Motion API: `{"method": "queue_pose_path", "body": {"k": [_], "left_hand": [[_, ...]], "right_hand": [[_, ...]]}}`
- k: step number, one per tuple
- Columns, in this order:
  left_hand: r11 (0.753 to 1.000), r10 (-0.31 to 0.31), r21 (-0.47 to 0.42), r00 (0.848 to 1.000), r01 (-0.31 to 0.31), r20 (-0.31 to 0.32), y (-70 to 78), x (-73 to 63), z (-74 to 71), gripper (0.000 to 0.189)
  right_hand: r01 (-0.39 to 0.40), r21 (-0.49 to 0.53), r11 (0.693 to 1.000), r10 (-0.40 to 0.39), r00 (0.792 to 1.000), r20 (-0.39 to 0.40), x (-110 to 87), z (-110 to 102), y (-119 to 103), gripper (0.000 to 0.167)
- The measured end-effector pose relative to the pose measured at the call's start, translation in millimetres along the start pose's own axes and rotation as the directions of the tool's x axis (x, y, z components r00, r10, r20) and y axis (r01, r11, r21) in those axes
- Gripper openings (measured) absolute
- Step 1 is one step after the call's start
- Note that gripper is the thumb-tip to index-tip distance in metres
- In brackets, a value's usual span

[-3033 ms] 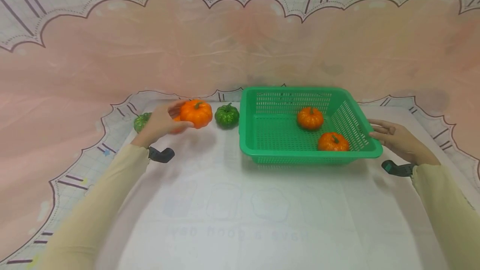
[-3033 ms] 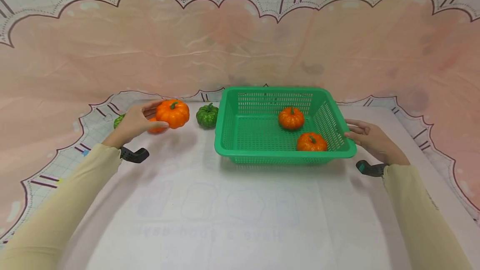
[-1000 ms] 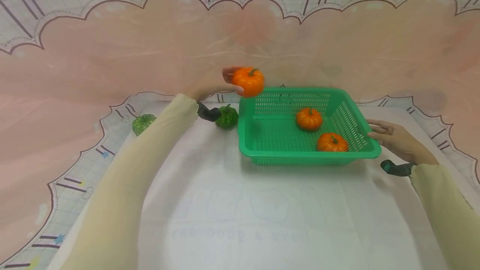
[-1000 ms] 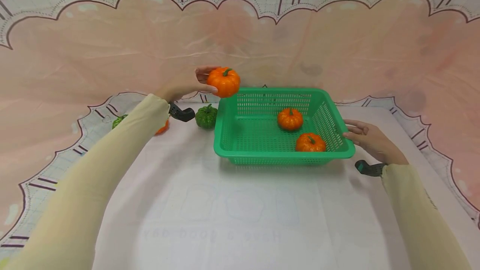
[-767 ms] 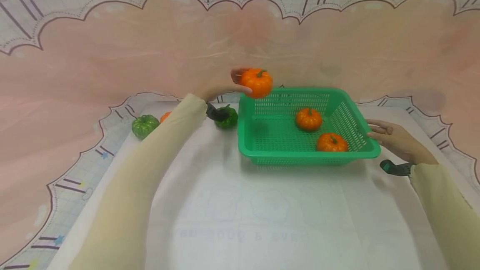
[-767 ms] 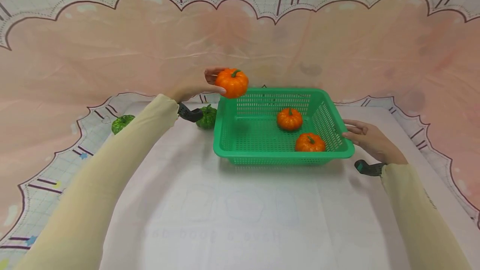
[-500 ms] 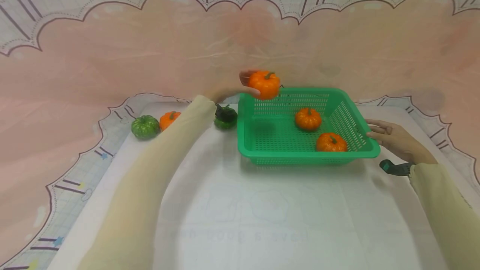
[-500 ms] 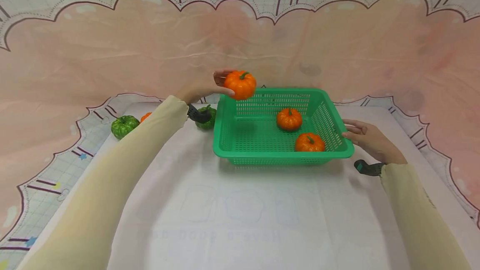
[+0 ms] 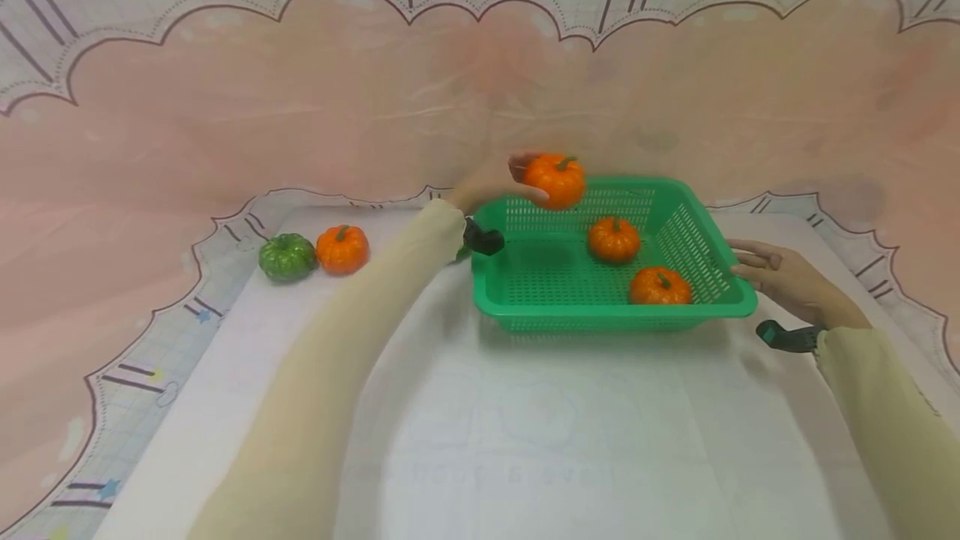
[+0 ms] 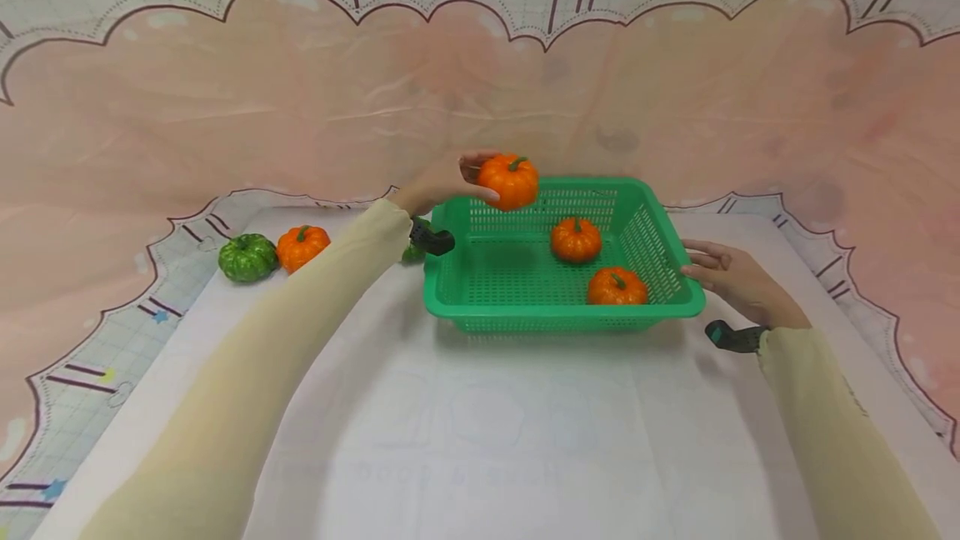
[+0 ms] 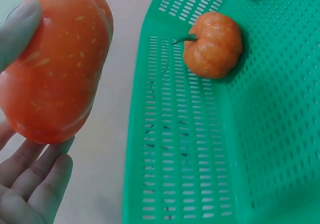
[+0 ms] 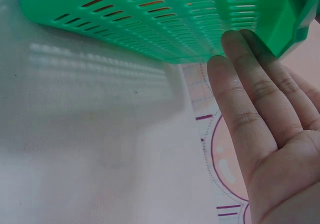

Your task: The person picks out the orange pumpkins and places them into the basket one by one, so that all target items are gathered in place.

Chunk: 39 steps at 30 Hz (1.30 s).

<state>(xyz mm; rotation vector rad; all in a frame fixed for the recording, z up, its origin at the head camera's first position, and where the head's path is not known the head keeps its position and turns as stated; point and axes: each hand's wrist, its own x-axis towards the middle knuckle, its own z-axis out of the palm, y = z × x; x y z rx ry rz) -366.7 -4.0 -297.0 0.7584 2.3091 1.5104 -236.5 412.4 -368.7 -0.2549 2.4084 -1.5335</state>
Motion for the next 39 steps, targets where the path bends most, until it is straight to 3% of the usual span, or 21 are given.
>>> {"method": "queue_pose_path", "body": {"k": [6, 16, 29, 39], "left_hand": [[0.997, 0.024, 0.072, 1.000, -0.024, -0.006, -3.0, 9.2, 11.2, 0.070], [0.997, 0.021, 0.072, 1.000, -0.021, 0.002, -10.6, 17.6, 35.5, 0.071], [0.994, -0.021, 0.106, 0.999, 0.017, 0.038, -20.4, 31.4, 54.1, 0.077], [0.988, -0.050, 0.146, 0.996, 0.039, 0.072, -24.9, 31.8, 58.8, 0.076]], "right_hand": [[-0.029, -0.027, 0.999, 0.029, 1.000, 0.000, 0.9, -1, 0, 0.065], [-0.070, -0.113, 0.991, 0.069, 0.997, -0.015, 0.3, -1, -2, 0.066], [-0.059, -0.063, 0.996, 0.058, 0.998, -0.010, 0.3, -1, -1, 0.066], [-0.058, -0.058, 0.997, 0.058, 0.998, -0.013, 0.4, 0, -3, 0.066]]}}
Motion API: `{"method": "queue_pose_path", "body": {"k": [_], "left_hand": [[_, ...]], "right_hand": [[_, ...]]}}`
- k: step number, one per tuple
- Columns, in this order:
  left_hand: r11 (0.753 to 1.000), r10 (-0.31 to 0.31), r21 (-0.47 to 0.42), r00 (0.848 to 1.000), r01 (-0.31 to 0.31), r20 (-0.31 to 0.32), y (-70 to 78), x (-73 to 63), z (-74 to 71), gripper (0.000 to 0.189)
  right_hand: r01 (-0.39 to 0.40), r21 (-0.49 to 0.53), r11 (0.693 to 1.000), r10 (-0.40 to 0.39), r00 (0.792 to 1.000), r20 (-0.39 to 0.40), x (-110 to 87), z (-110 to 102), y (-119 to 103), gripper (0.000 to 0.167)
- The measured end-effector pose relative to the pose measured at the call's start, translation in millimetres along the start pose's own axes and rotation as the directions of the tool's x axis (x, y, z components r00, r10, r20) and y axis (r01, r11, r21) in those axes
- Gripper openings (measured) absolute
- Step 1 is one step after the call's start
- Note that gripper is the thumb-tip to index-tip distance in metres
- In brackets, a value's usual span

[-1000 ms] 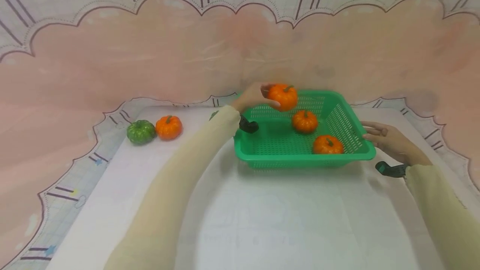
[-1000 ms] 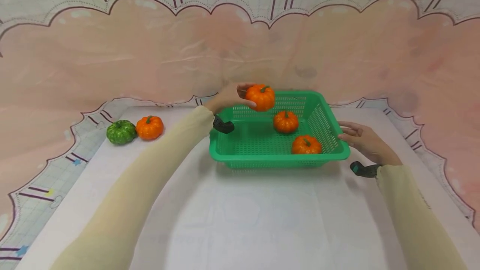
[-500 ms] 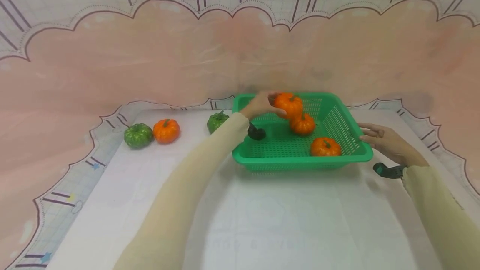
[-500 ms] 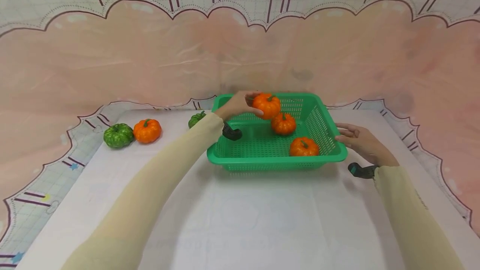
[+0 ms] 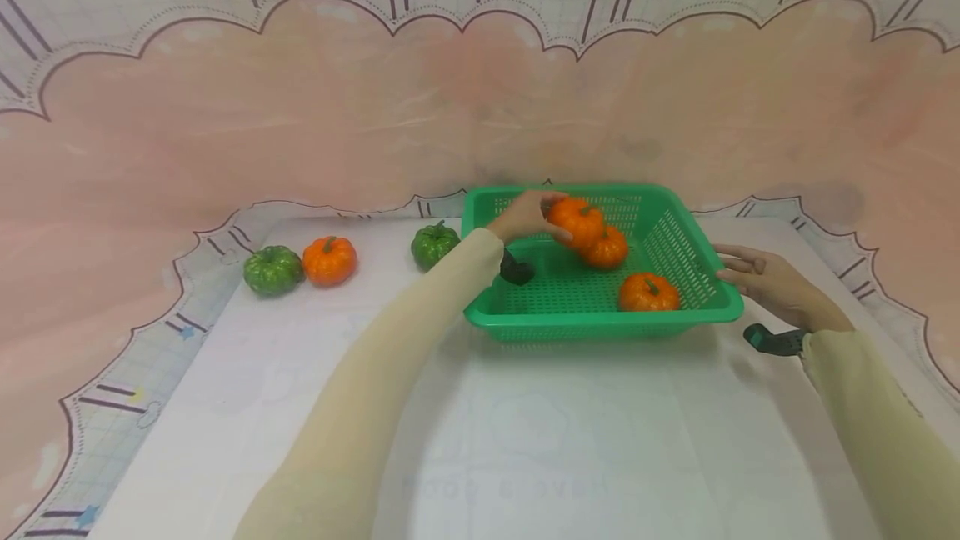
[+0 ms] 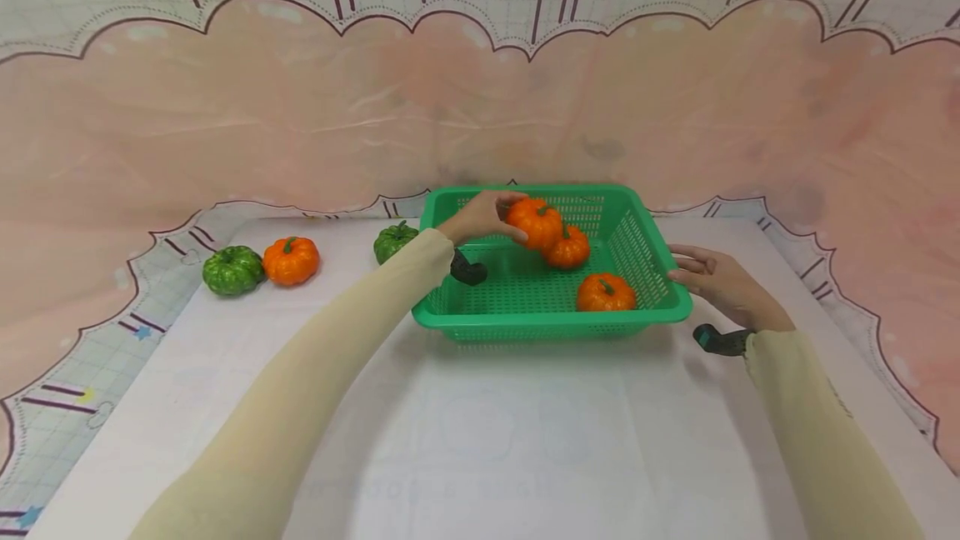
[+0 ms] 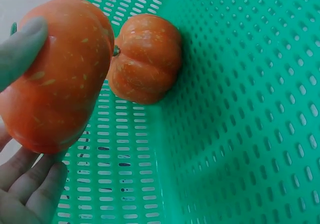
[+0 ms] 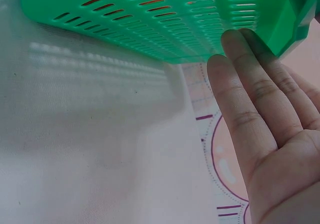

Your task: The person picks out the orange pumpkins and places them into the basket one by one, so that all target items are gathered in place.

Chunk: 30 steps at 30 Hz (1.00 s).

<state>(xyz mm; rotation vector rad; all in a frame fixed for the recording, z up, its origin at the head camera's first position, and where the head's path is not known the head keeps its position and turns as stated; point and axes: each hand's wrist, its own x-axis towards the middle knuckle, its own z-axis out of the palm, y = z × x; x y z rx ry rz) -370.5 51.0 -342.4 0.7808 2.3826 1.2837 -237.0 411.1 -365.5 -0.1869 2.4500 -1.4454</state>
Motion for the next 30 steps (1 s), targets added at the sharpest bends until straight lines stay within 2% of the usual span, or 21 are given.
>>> {"method": "queue_pose_path", "body": {"k": [20, 26, 30], "left_hand": [[0.991, -0.045, 0.130, 0.998, 0.038, 0.052, -5.2, 3.6, 0.5, 0.076], [0.985, -0.045, 0.171, 0.997, 0.034, 0.062, -7.5, 7.6, 2.5, 0.075], [0.983, -0.051, 0.181, 0.997, 0.039, 0.064, -6.1, 7.4, 3.3, 0.076]], "right_hand": [[0.011, 0.030, 0.999, -0.011, 1.000, -0.007, 1.7, -1.1, 3.3, 0.066], [-0.003, -0.012, 1.000, 0.002, 1.000, -0.001, 0.7, -2.0, 3.1, 0.067], [-0.039, -0.056, 0.998, 0.038, 0.999, -0.013, 0.2, -1.2, 0.9, 0.068]]}}
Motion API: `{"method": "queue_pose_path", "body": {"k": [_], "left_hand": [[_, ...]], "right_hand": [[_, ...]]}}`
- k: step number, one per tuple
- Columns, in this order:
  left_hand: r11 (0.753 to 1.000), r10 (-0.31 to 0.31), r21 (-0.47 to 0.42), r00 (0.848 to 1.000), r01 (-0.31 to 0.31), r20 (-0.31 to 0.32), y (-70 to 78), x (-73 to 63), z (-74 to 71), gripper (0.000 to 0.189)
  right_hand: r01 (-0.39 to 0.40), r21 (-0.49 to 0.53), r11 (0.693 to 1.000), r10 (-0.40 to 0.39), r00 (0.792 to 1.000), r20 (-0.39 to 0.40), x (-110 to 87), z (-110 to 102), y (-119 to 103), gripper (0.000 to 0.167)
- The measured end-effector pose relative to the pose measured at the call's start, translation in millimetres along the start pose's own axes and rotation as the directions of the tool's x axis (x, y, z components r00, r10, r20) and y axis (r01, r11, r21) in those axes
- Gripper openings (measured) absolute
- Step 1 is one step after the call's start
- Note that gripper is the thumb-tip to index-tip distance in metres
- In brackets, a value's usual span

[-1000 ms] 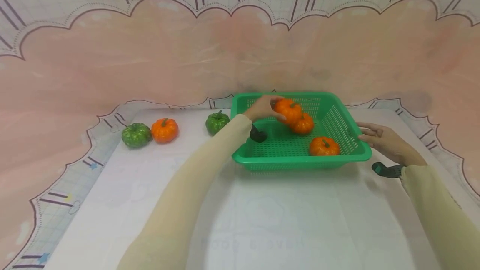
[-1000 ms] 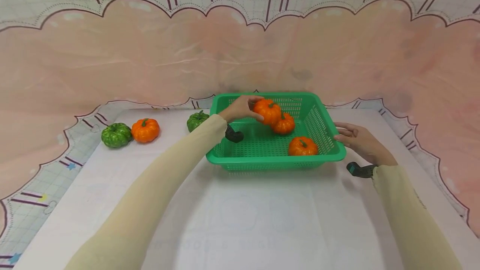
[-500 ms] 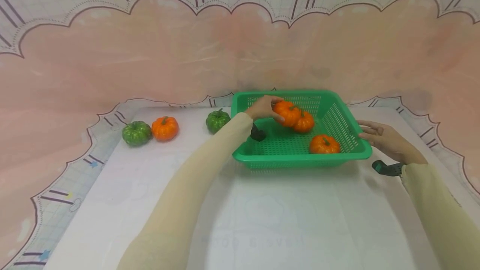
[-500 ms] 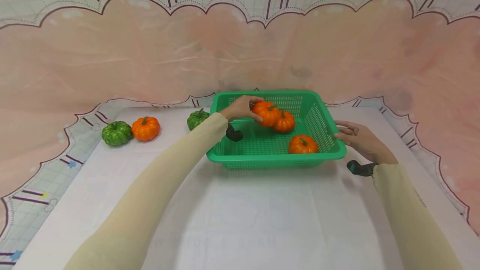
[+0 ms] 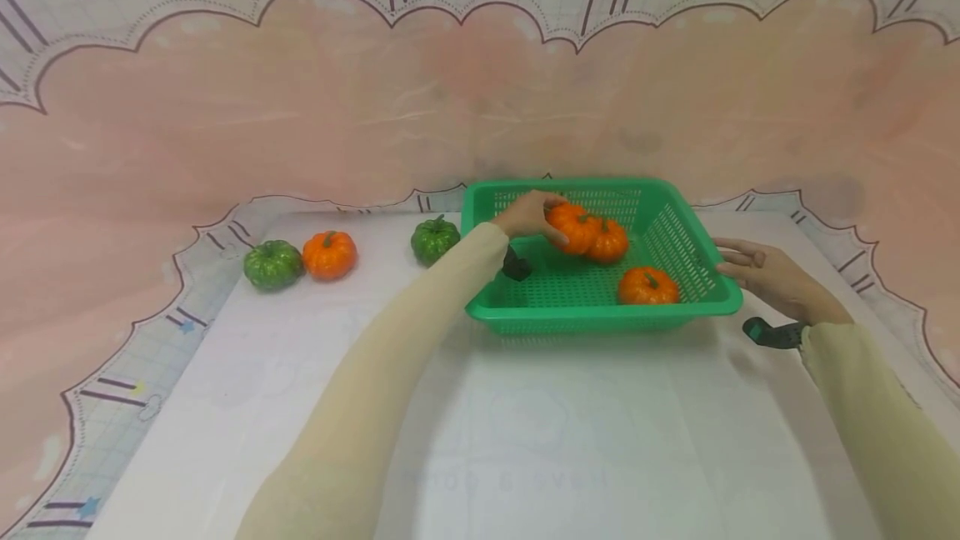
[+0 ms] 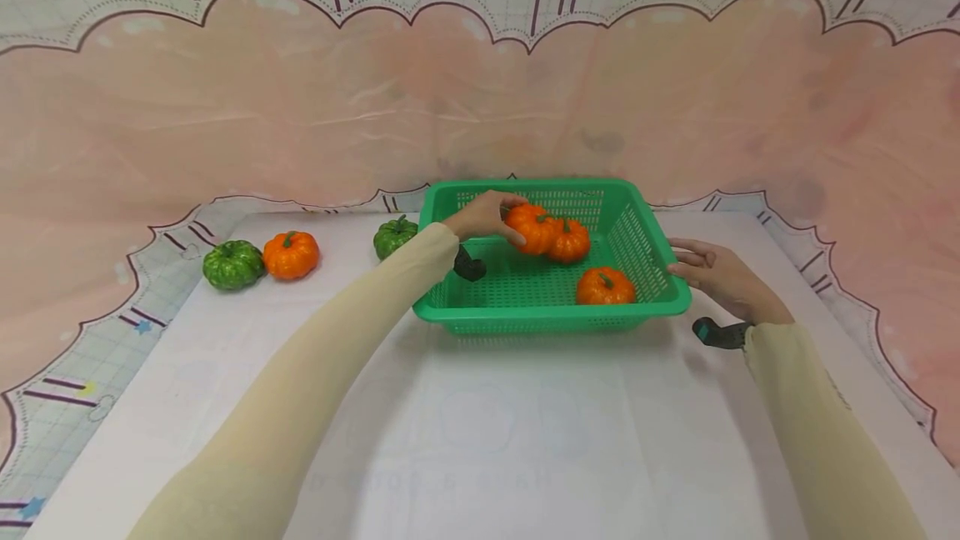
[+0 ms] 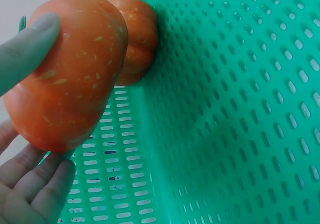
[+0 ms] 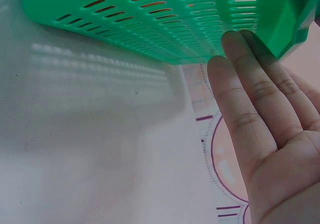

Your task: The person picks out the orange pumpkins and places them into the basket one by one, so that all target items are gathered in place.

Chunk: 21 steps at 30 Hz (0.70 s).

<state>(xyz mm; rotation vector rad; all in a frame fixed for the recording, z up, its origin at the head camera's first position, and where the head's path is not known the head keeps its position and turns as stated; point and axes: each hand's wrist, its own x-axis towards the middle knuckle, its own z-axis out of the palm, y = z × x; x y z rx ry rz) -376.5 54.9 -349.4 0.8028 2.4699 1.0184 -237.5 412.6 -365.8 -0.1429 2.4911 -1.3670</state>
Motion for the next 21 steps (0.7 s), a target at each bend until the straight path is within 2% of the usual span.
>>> {"method": "queue_pose_path", "body": {"k": [3, 13, 21], "left_hand": [[1.000, 0.003, 0.003, 1.000, -0.003, -0.001, 1.8, 1.1, 0.9, 0.076], [1.000, 0.025, 0.002, 1.000, -0.025, 0.012, 3.6, 11.6, 10.7, 0.073], [0.999, 0.040, -0.019, 0.999, -0.040, 0.018, 5.0, 10.2, 14.3, 0.073]], "right_hand": [[-0.028, -0.028, 0.999, 0.028, 1.000, -0.004, -0.1, 0, -1, 0.069], [-0.021, -0.018, 1.000, 0.021, 1.000, -0.001, 0.6, 1, -3, 0.068], [-0.014, -0.005, 1.000, 0.014, 1.000, -0.009, -1.0, 2, -5, 0.069]]}}
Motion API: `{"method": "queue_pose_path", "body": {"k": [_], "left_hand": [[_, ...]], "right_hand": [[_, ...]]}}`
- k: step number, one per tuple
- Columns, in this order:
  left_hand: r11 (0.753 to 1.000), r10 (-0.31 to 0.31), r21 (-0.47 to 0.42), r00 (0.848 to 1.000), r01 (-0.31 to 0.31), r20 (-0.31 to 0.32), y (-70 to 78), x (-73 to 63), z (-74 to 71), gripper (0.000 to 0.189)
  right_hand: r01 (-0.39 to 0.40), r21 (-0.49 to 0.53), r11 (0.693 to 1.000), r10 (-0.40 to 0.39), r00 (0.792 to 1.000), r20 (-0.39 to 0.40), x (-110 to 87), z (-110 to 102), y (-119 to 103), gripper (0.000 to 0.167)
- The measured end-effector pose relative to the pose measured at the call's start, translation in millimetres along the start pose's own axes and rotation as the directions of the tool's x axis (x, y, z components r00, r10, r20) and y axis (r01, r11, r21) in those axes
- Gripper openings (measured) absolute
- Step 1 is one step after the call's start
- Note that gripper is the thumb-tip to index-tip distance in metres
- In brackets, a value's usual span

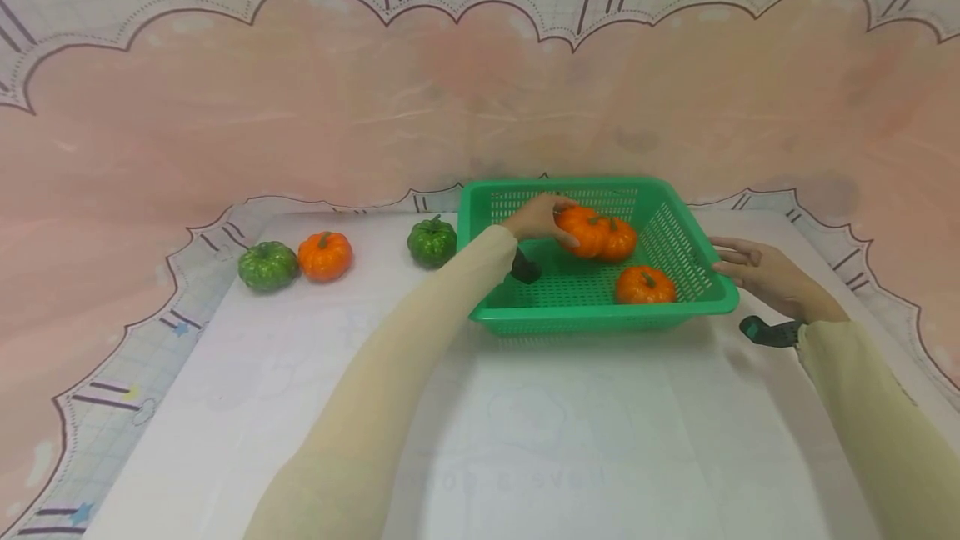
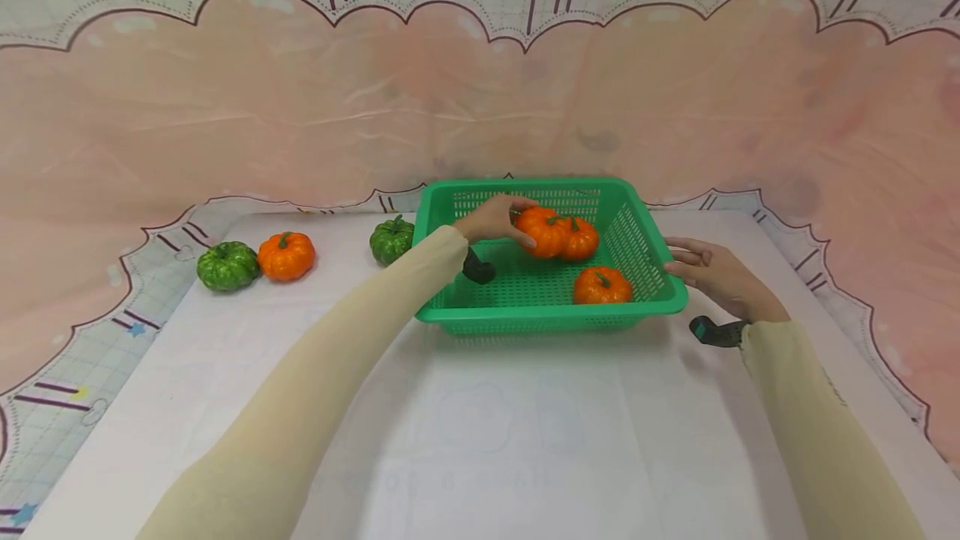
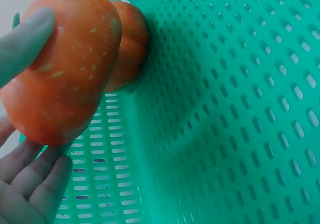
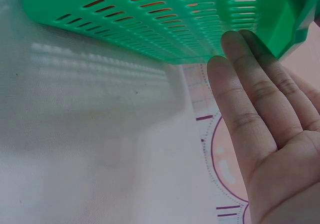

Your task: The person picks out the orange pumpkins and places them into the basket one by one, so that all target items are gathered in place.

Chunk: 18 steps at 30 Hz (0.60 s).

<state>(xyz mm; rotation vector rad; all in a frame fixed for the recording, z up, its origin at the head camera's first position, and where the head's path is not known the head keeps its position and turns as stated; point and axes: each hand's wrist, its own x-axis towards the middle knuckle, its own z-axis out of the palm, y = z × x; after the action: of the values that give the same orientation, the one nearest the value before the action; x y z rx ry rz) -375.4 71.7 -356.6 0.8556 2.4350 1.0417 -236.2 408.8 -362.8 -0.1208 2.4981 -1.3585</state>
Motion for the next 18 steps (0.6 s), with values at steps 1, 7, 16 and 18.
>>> {"method": "queue_pose_path", "body": {"k": [1, 7, 16, 18], "left_hand": [[1.000, 0.000, 0.002, 1.000, 0.000, 0.002, -0.4, -0.5, -0.3, 0.073], [0.999, -0.024, 0.033, 1.000, 0.024, 0.006, -4.0, -3.1, -2.6, 0.074], [0.998, -0.035, 0.058, 0.999, 0.033, 0.029, -9.2, 0.8, -1.1, 0.072], [0.998, -0.033, 0.057, 0.999, 0.030, 0.041, -8.8, 1.0, -0.2, 0.073]], "right_hand": [[0.002, 0.002, 1.000, -0.002, 1.000, 0.000, -0.1, 0.1, -0.3, 0.068], [0.023, 0.051, 0.998, -0.023, 1.000, 0.003, 0.2, -0.1, 0.8, 0.067], [0.008, 0.024, 1.000, -0.008, 1.000, 0.004, 0.6, -0.2, 2.3, 0.068], [0.008, 0.022, 1.000, -0.008, 1.000, 0.002, 0.9, -0.2, 2.6, 0.068]]}}
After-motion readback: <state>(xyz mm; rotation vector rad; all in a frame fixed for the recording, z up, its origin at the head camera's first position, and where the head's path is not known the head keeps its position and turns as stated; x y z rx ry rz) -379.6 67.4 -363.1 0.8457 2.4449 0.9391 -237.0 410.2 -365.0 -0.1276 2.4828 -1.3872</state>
